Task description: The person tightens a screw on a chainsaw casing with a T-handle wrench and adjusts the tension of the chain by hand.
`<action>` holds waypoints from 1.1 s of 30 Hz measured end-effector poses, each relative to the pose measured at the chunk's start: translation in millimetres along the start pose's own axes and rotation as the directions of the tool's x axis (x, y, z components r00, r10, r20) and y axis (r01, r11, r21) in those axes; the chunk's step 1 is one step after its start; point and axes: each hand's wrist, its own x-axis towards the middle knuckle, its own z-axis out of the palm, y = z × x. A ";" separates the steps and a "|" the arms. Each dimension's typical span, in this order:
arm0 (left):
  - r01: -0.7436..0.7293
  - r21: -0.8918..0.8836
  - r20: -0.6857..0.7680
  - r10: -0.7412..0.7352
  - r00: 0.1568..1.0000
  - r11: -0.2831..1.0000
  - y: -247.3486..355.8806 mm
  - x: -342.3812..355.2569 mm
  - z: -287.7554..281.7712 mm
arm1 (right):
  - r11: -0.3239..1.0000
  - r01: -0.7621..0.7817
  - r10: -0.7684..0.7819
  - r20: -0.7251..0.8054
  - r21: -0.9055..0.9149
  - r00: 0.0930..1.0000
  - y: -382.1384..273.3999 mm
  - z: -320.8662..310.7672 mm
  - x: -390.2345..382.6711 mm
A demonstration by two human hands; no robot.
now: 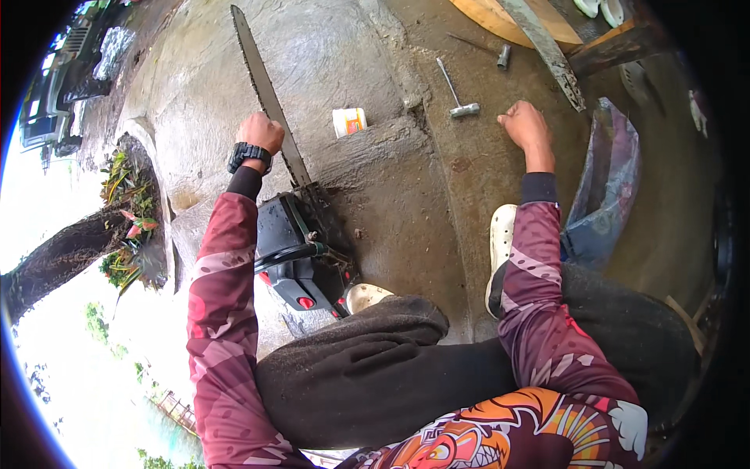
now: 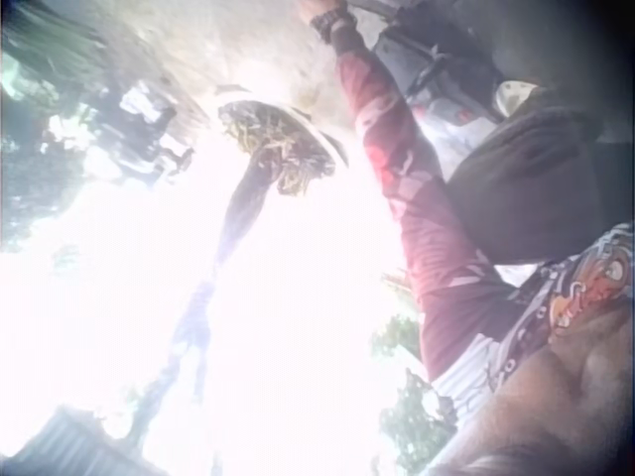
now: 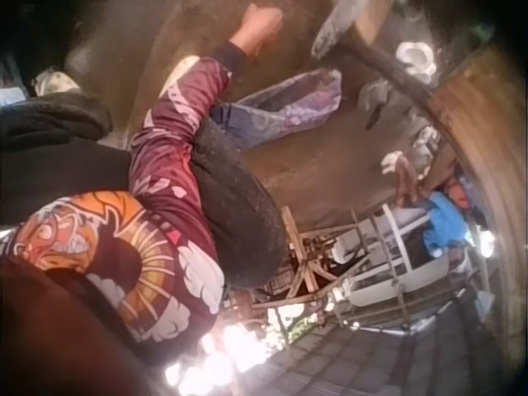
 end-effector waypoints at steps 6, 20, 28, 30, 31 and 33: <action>-0.019 0.030 0.094 0.016 0.995 0.999 -1.8 5.7 -6.3 | 0.996 0.071 -0.069 -0.034 0.062 0.997 4.1 6.3 10.7; -0.041 -0.076 -0.018 0.039 0.999 0.996 -8.8 -1.6 2.8 | 0.980 0.139 -0.132 -0.058 0.141 0.990 -7.4 23.9 14.1; -0.018 -0.047 -0.113 0.013 0.994 0.999 -9.5 7.0 10.8 | 0.975 0.155 -0.146 -0.069 0.160 0.987 -20.3 22.4 5.1; 0.021 -0.097 -0.094 -0.030 0.995 0.995 -23.5 33.9 -1.5 | 0.977 0.155 -0.146 -0.069 0.144 0.987 -24.9 24.8 4.8; 0.024 -0.057 -0.043 -0.027 0.999 0.998 -26.0 43.2 -6.3 | 0.978 0.156 -0.147 -0.071 0.142 0.987 -24.6 24.4 5.9; 0.022 0.014 0.003 -0.022 1.000 1.000 -15.0 56.4 -7.5 | 0.963 0.192 -0.173 -0.110 0.190 0.979 -22.2 19.2 9.7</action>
